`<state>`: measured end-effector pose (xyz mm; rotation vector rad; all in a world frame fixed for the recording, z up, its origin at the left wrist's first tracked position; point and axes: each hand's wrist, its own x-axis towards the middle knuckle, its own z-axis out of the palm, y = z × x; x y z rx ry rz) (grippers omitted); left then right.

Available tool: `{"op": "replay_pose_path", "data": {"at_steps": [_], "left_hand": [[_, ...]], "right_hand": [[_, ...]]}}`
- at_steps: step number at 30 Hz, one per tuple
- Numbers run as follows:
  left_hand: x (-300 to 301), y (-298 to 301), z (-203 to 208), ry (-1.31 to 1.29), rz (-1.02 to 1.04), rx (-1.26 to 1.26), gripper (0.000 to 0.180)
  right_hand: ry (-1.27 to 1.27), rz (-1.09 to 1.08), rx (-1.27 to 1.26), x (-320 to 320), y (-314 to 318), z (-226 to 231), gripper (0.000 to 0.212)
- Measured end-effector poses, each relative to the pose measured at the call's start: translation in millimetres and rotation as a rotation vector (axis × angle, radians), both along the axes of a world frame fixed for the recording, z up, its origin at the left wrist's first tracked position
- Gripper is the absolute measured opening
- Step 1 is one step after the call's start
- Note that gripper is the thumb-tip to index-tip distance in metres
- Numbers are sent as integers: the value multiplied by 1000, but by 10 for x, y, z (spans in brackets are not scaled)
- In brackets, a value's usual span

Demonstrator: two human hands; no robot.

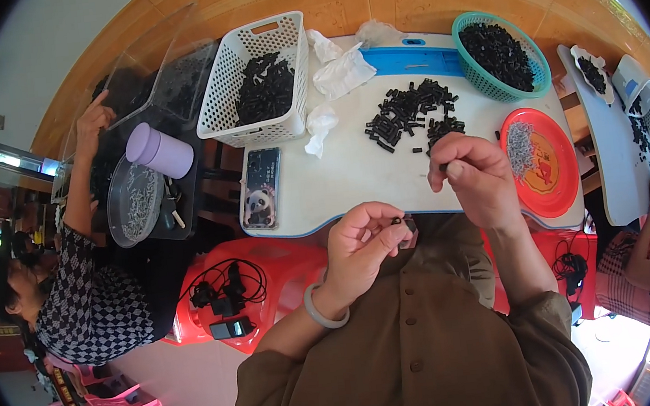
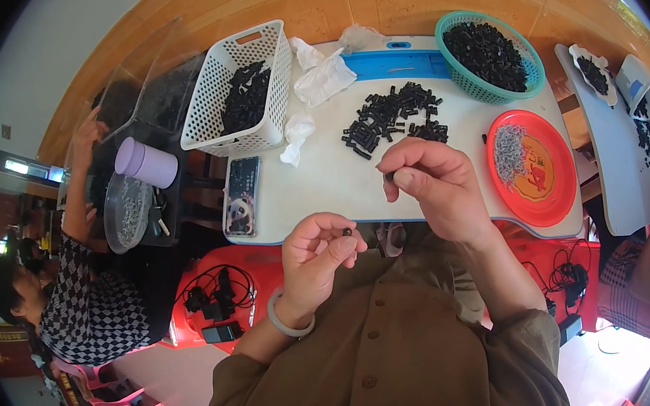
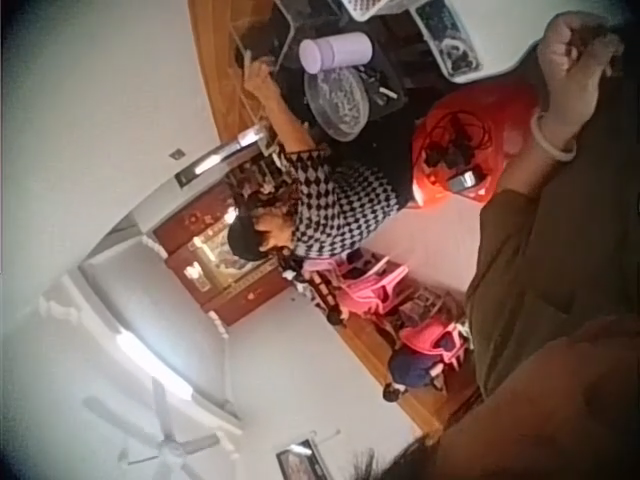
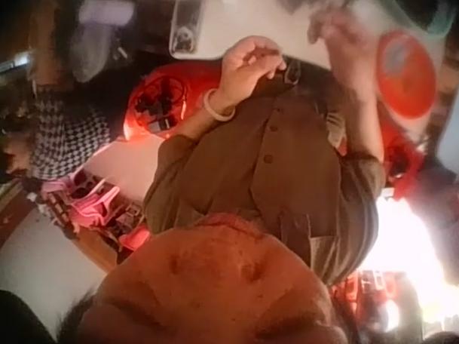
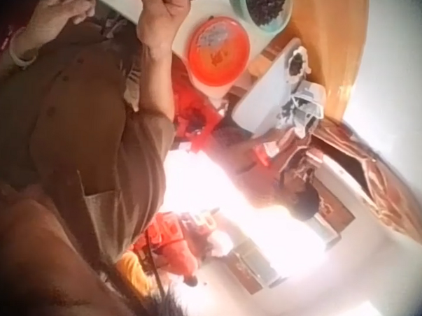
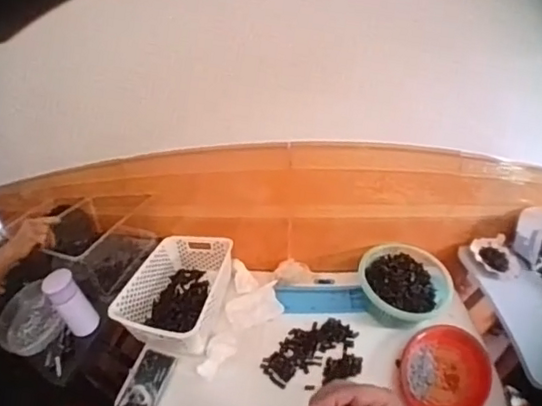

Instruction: The person assembles small black plastic components by hand at a work table.

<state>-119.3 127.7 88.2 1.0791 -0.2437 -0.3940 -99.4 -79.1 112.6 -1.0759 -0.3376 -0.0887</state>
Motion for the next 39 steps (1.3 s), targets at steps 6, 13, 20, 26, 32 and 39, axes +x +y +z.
{"op": "replay_pose_path", "data": {"at_steps": [6,13,20,26,32,39], "left_hand": [[-83,-2,361,-76,-106,-101,23],[-164,-9,490,-83,-184,-152,24],[-231,37,486,-57,-267,-293,22],[-270,32,482,-47,-268,-290,19],[-289,16,457,-163,-123,-184,18],[-276,8,421,-310,8,-82,12]], "right_hand": [[73,78,98,-297,100,202,16],[-42,35,22,-452,200,325,14],[-206,-37,-166,-521,238,398,15],[-257,-59,-312,-532,248,480,15],[-296,-104,-432,-535,273,491,15],[-485,-185,-675,-483,297,536,17]]}}
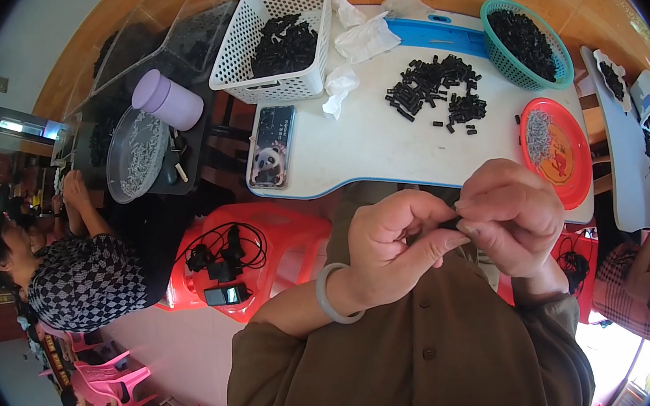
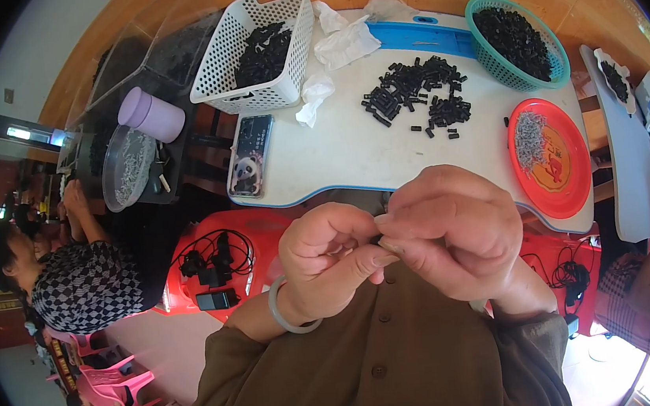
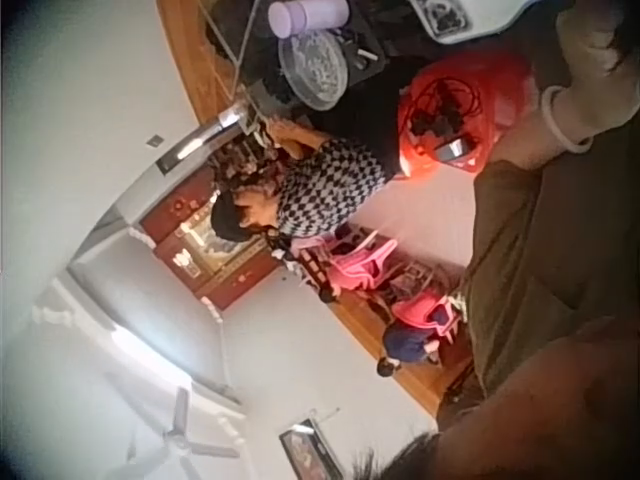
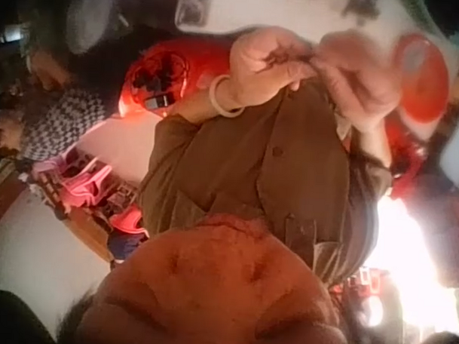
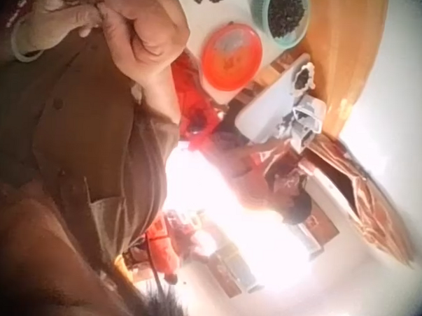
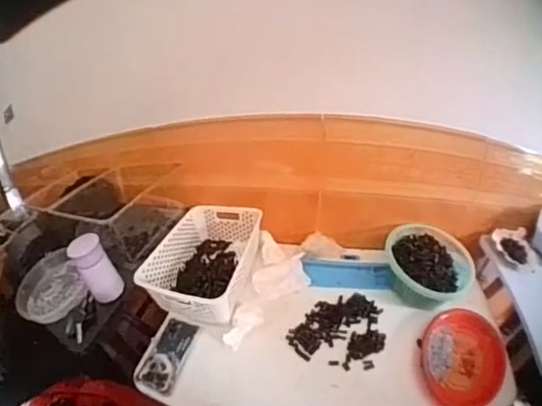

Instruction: The person assembles small black plastic components by hand at a work table.

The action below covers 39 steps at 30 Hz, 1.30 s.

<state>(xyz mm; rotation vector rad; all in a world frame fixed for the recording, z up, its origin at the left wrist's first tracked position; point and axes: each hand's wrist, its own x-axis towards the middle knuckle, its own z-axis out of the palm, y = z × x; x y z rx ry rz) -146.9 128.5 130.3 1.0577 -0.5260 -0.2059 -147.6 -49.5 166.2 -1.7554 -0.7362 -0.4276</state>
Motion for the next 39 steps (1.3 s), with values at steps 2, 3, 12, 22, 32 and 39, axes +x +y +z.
{"op": "replay_pose_path", "data": {"at_steps": [2,3,12,22,32,39], "left_hand": [[-12,19,-21,5,21,9,11],[-19,44,-45,4,-8,20,13],[-73,40,-123,79,-29,-54,12],[-18,78,-54,178,-114,-12,11],[-56,130,-94,127,-107,39,12],[-69,138,-95,149,-102,45,12]], "right_hand": [[-44,-17,-45,1,26,17,16],[-88,-39,-91,-1,36,24,16],[31,102,13,4,43,-28,14],[181,69,115,4,23,-87,14],[-79,72,-40,56,63,-60,17],[-132,112,-67,111,63,-86,16]]}}
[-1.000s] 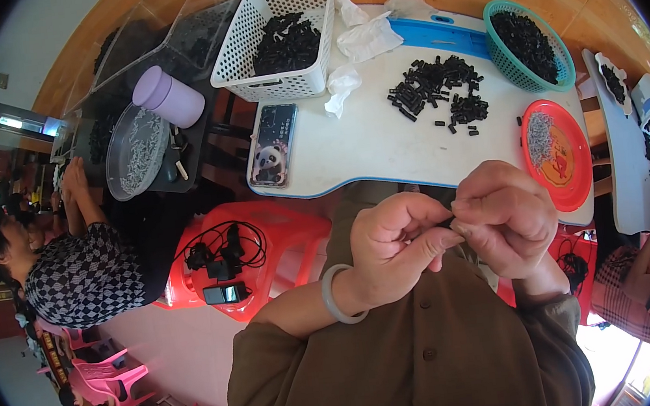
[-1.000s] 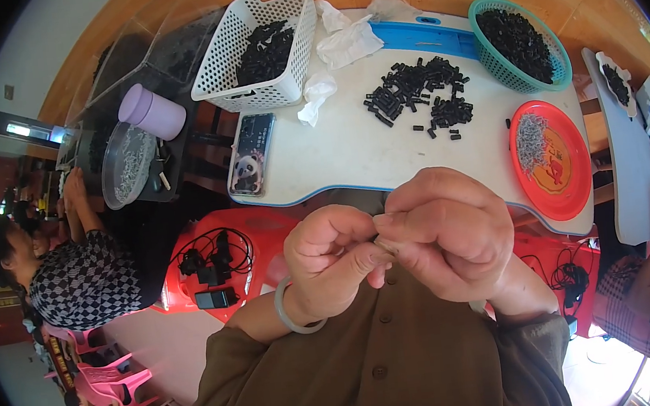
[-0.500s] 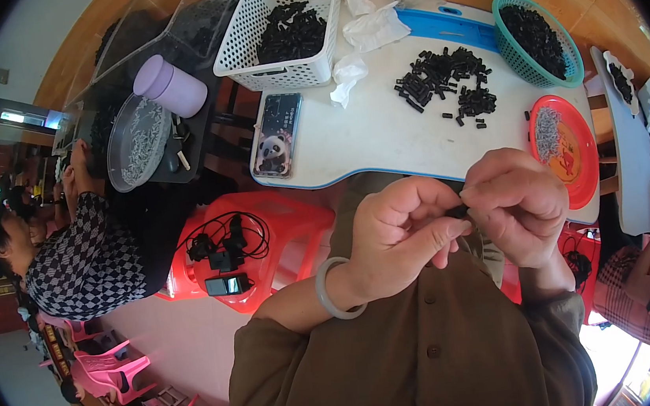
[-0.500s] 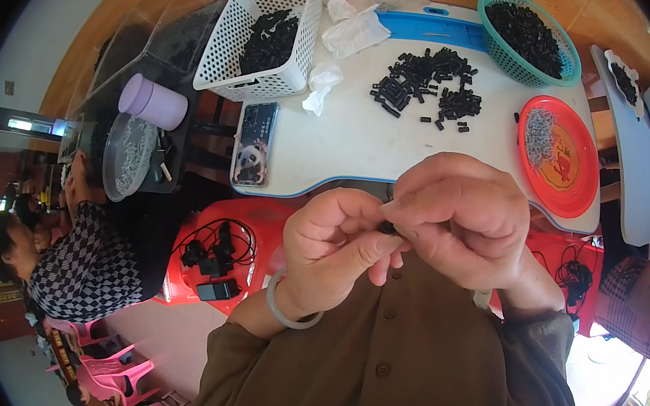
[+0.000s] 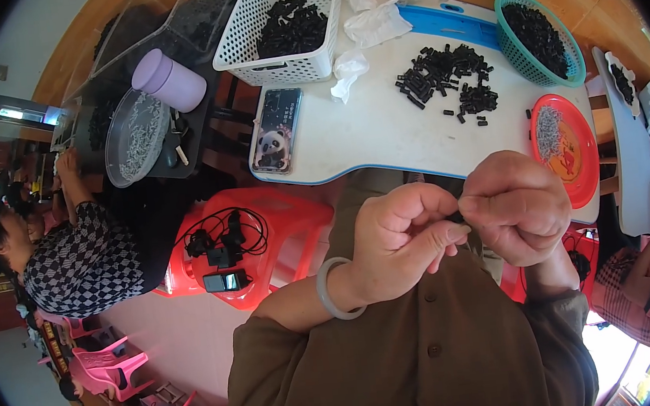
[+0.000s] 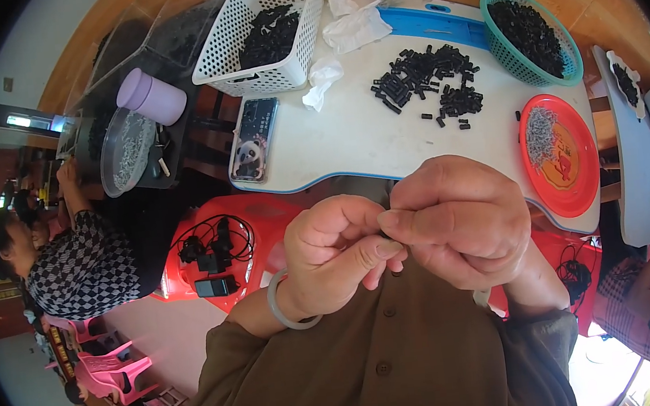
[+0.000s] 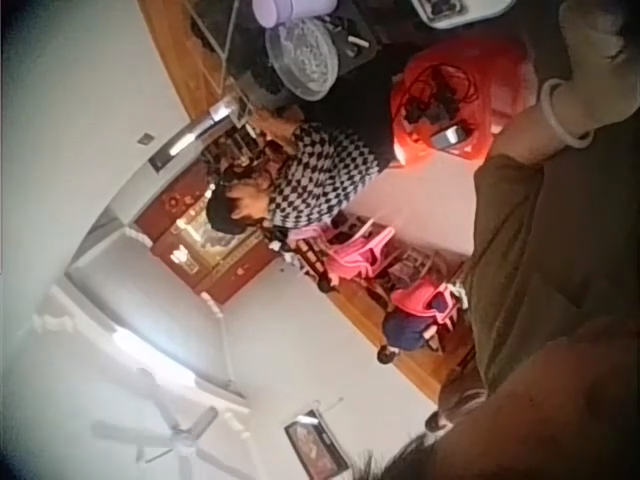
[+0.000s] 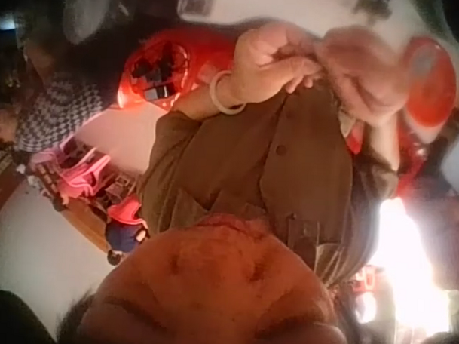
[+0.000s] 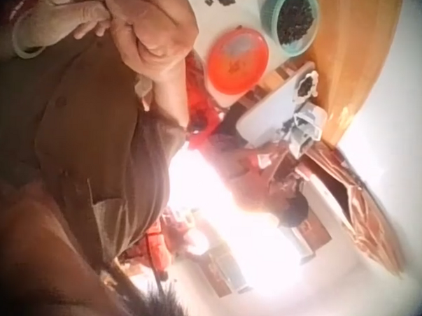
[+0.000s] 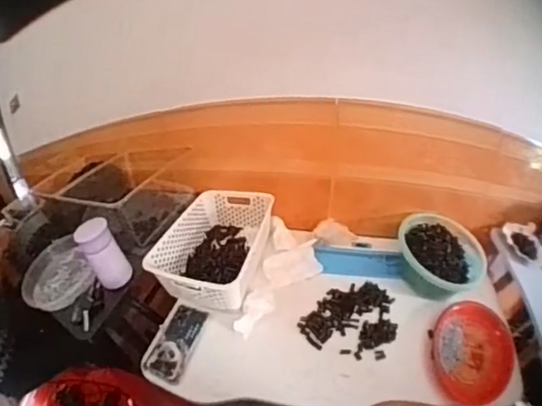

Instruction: The person assembles small black plastic components by hand at a work table.

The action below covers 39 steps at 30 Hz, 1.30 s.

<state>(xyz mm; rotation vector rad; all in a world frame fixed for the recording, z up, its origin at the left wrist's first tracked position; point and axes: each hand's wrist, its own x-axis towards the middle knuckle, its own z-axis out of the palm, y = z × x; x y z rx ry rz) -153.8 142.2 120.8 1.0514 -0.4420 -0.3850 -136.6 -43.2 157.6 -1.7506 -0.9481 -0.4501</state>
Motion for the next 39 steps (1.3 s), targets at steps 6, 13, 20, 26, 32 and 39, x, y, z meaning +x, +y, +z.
{"op": "replay_pose_path", "data": {"at_steps": [6,13,20,26,32,39], "left_hand": [[-7,-10,-27,-39,21,3,11],[-46,-28,-52,-124,97,48,11],[-5,4,69,-25,-2,21,14],[-40,58,214,73,-20,-4,18],[-2,106,242,201,-142,-46,21],[-7,114,201,218,-172,-65,18]], "right_hand": [[-19,-49,-48,-9,17,40,17],[-60,-144,-82,-104,46,33,17],[263,6,95,-97,-52,1,15],[549,199,339,-118,-21,4,18],[542,200,329,-60,0,7,21],[416,225,174,-10,-42,-44,23]]}}
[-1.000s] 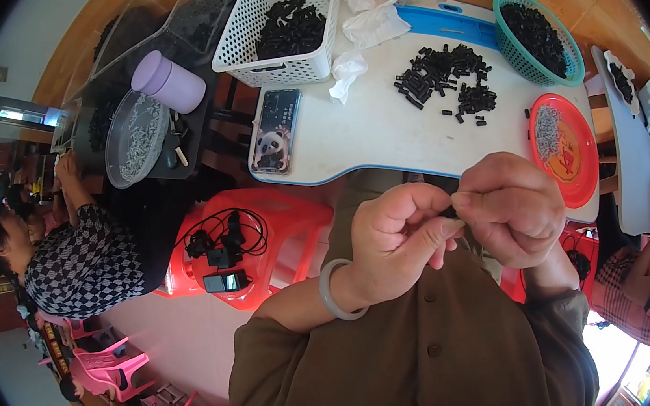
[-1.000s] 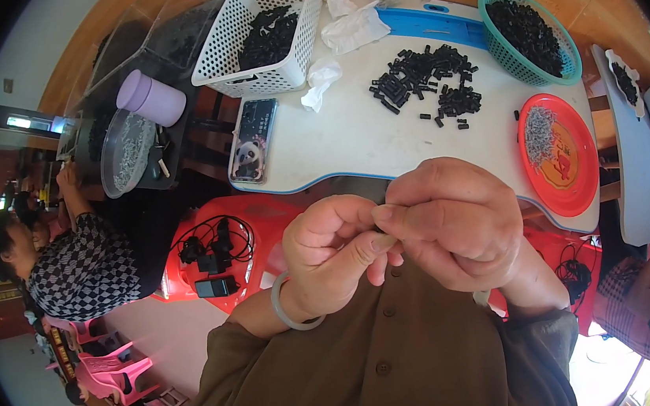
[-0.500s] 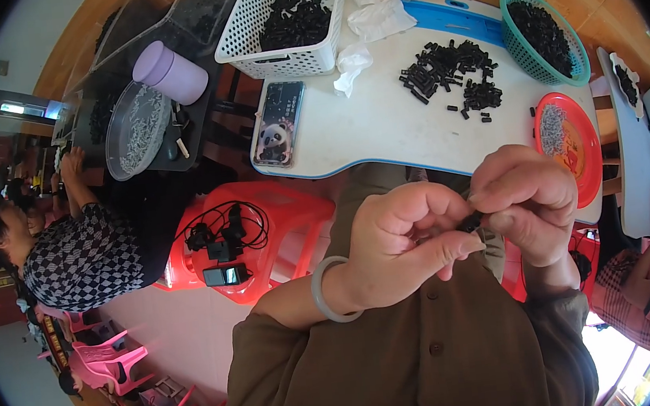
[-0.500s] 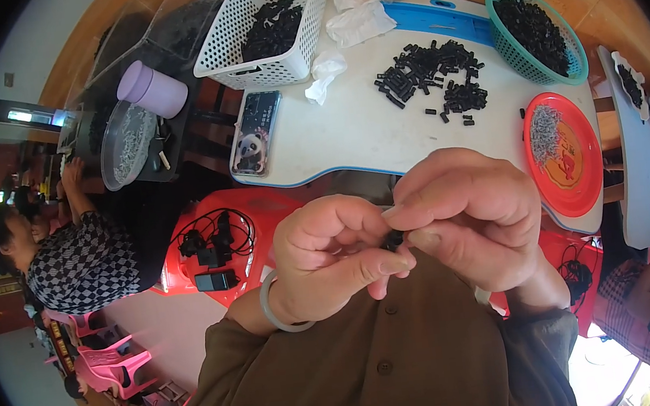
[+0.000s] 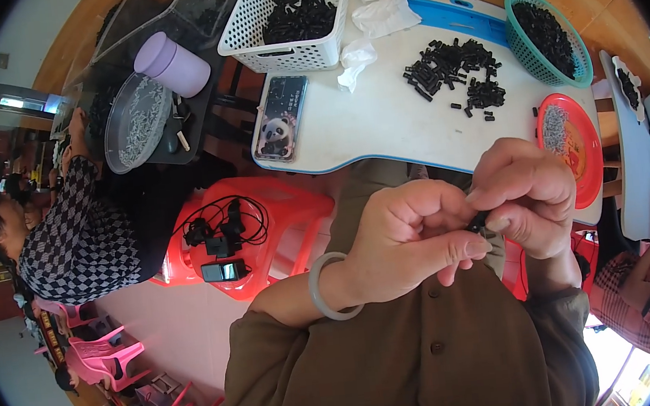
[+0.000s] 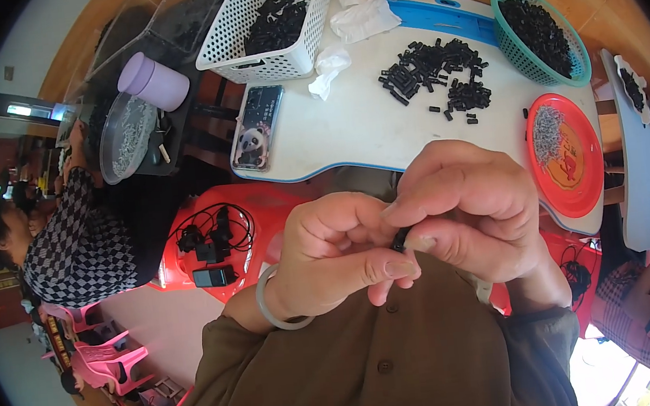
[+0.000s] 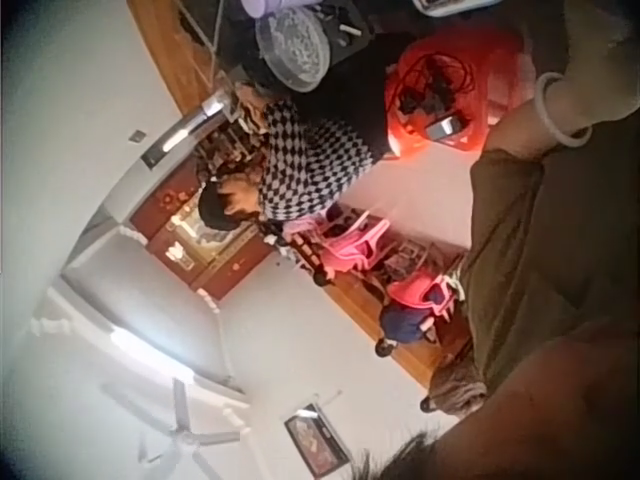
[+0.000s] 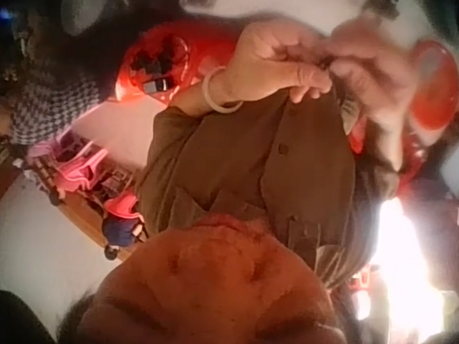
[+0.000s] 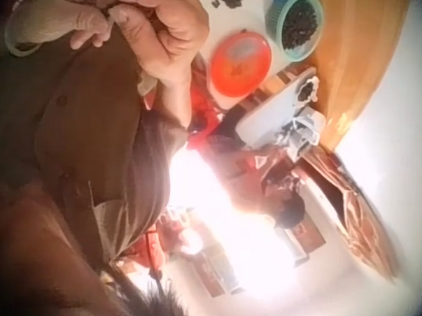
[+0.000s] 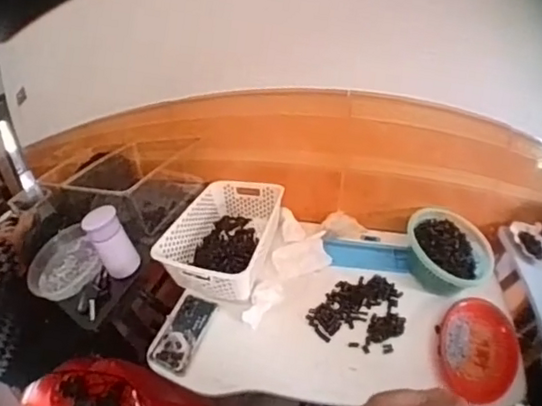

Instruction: The person assembles small black plastic components by hand at a work table.

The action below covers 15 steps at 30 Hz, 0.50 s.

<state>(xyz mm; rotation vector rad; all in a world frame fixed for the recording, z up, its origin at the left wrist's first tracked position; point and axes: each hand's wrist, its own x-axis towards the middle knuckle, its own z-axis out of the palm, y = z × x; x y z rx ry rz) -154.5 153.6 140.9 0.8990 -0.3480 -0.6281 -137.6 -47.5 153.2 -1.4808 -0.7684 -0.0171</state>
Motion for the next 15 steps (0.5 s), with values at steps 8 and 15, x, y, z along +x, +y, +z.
{"op": "replay_pose_path", "data": {"at_steps": [8,15], "left_hand": [[-14,-13,-122,-242,111,126,12],[-43,-53,-169,-484,305,252,7]], "right_hand": [[-70,-163,-116,-95,87,22,11],[-221,-370,-292,-212,168,30,14]]}}
